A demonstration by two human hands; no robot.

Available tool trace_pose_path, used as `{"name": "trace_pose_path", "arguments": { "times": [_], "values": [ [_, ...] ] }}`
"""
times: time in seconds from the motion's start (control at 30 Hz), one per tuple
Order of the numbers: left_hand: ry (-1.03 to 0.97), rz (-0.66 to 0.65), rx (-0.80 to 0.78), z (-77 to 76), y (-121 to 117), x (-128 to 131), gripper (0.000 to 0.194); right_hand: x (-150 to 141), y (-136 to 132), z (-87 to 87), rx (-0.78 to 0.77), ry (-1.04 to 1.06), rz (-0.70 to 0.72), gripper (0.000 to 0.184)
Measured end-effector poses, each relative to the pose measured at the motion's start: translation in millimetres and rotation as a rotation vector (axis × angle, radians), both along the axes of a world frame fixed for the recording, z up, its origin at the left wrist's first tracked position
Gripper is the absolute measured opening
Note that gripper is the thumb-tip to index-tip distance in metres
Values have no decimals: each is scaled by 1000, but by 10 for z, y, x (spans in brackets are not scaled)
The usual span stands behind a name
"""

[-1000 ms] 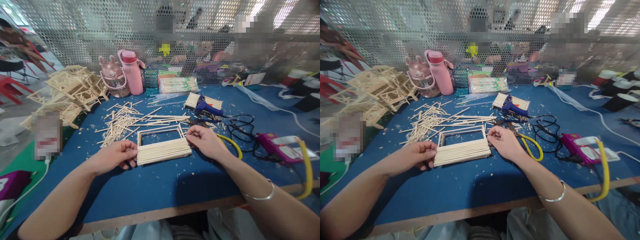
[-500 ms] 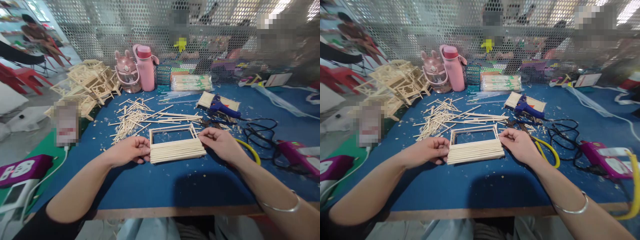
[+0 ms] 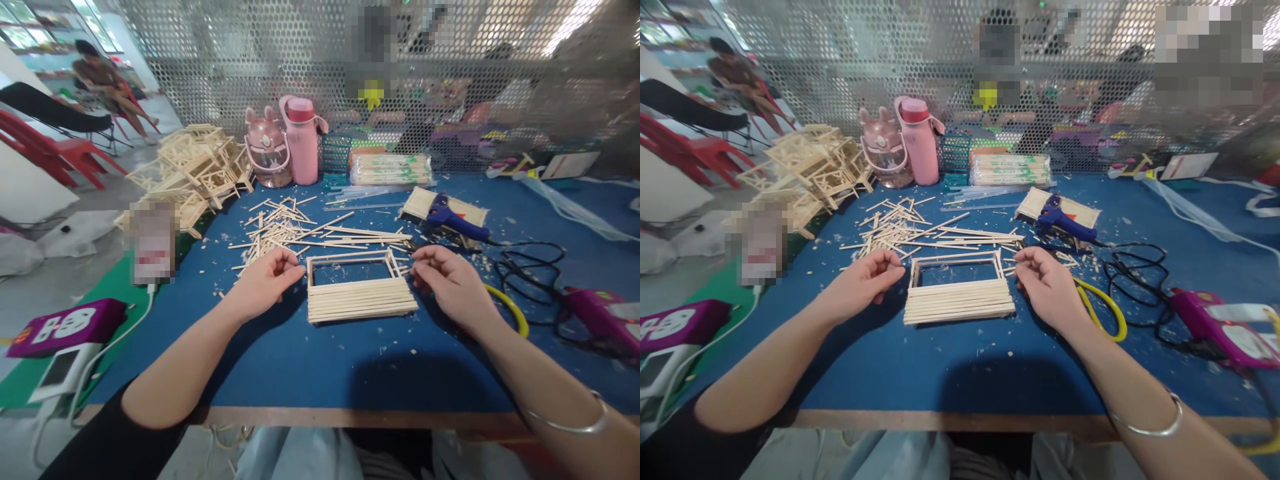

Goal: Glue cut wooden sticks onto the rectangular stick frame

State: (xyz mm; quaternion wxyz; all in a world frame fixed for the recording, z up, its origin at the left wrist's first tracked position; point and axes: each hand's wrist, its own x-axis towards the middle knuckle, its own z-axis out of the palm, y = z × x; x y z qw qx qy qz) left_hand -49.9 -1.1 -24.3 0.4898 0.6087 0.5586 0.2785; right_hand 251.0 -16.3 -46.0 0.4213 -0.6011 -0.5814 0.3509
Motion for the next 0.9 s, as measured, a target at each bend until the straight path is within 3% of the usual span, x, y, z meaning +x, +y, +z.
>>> {"name": "trace_pose_path", "arguments": {
  "times": [0.2,0.37,0.5,0.6,0.7,0.83,0.9],
  "values": [
    [39,-127,-11,-59,-27,76,30,-14,-4,2,25,-131,36,18],
    [99,-52,138,-22,-4,46,31,71,73,-8,110,-242,-19,18],
    [229,56,337,-82,54,-10,32,189,151,-43,200,-349,-83,16],
    [380,105,481,-146,192,-42,35,240,207,-78,256,-367,-140,17],
    [603,27,650,-166,435,-47,32,211,273,-49,277,-437,-133,16],
    [734,-96,724,-162,743,-12,16,140,416,126,320,-485,-74,14],
    [781,-118,742,-173,823,11,13,163,511,219,351,-482,-109,14]
  ]
}}
